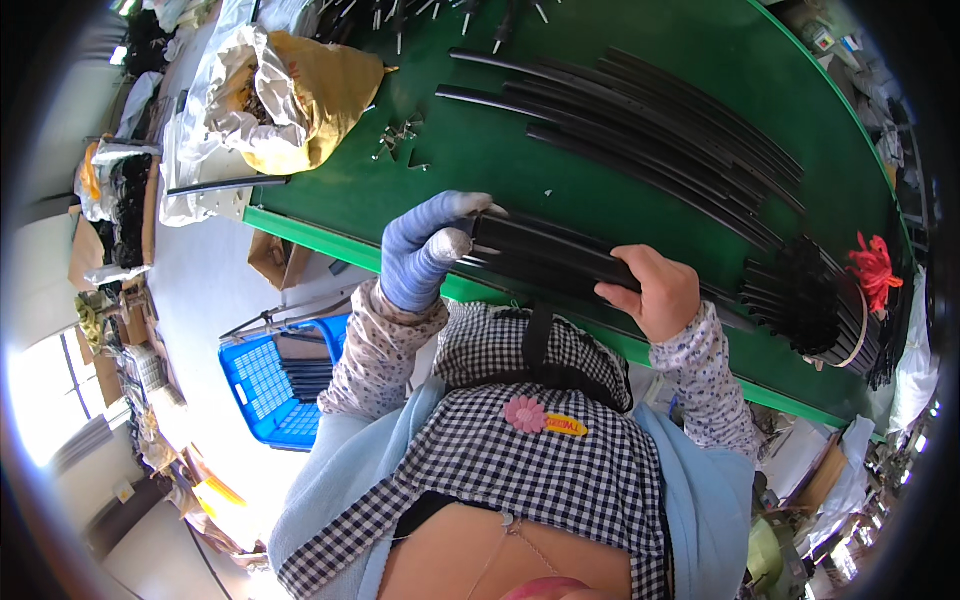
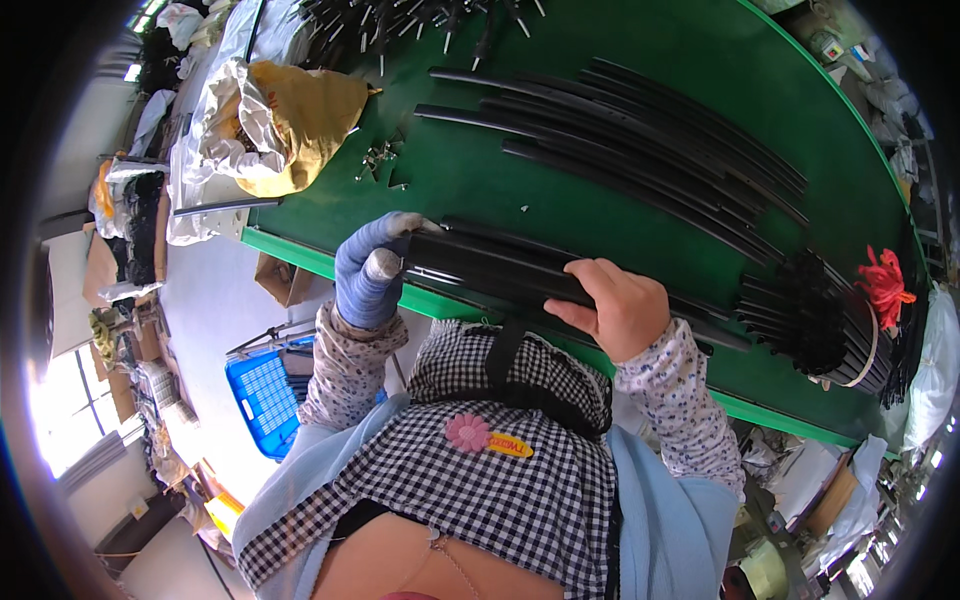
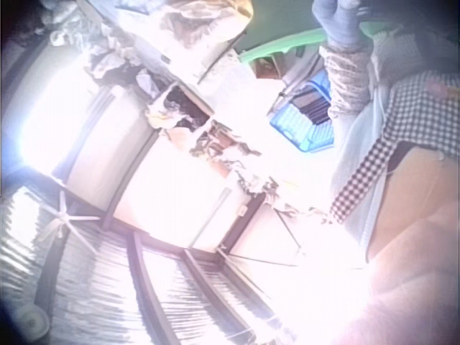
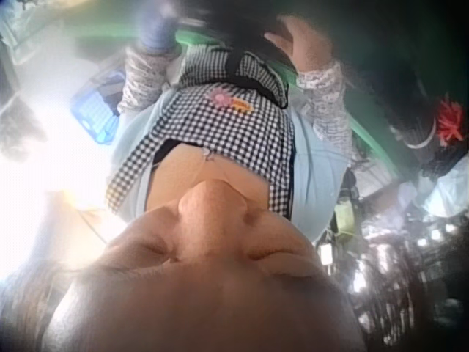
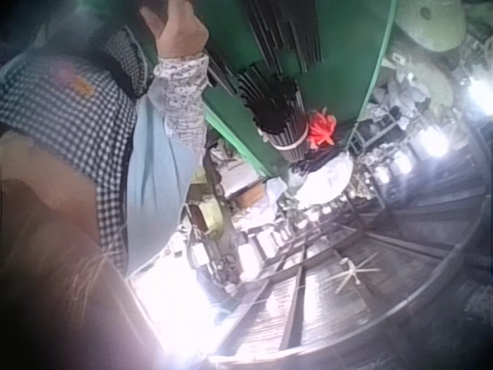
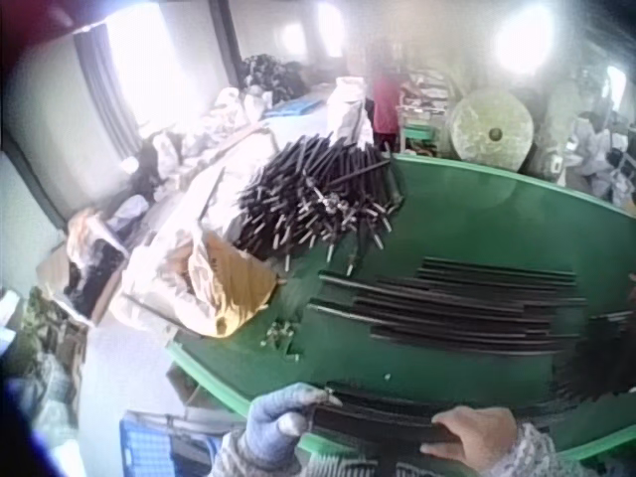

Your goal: The person repeatedly picks up long black rods and small metal caps from a green workbench, inserts the caps into the rod ends, and places the assembled units back on the table. The process is performed one at a time with gloved hands in a workshop setting.

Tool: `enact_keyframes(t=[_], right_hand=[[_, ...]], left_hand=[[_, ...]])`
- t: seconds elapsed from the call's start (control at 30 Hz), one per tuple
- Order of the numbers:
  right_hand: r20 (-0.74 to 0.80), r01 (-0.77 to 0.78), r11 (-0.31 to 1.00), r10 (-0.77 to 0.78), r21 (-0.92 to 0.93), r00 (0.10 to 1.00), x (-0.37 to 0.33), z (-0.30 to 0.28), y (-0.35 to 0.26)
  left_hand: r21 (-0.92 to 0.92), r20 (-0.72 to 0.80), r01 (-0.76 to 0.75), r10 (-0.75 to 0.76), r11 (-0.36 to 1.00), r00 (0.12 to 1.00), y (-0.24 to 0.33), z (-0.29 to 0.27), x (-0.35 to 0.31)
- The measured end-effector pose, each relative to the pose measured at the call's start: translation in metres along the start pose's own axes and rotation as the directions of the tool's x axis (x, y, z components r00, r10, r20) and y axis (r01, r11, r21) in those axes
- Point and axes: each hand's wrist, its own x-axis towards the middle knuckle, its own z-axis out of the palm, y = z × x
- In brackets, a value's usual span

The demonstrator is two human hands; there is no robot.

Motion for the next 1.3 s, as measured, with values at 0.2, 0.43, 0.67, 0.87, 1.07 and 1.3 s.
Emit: enact_keyframes(t=[0.2, 0.43, 0.67, 0.87, 1.07, 1.3], right_hand=[[0.074, -0.129, 0.982, 0.119, 0.142, 0.990, -0.019, -0.014, -0.030], [0.101, -0.238, 0.965, 0.227, 0.113, 0.969, -0.035, -0.012, -0.043], [0.238, -0.342, 0.929, 0.305, 0.137, 0.922, -0.050, -0.004, -0.039], [0.248, -0.361, 0.924, 0.323, 0.127, 0.913, -0.055, -0.003, -0.037], [0.300, -0.431, 0.888, 0.371, 0.163, 0.879, -0.059, -0.007, -0.023], [0.206, -0.287, 0.958, 0.282, -0.007, 0.937, -0.053, 0.034, -0.002]], left_hand=[[-0.336, 0.345, 0.323, -0.204, 0.885, 0.916, 0.005, 0.008, -0.003], [-0.340, 0.344, 0.532, -0.424, 0.775, 0.838, 0.003, 0.006, -0.008], [-0.612, 0.517, 0.723, -0.529, 0.322, 0.673, -0.015, 0.007, -0.019], [-0.582, 0.529, 0.726, -0.508, 0.367, 0.680, -0.026, 0.000, -0.024], [-0.224, 0.238, 0.549, -0.502, 0.805, 0.832, 0.012, -0.016, -0.021], [0.564, -0.110, 0.273, -0.256, 0.780, 0.960, -0.027, -0.042, -0.018]])
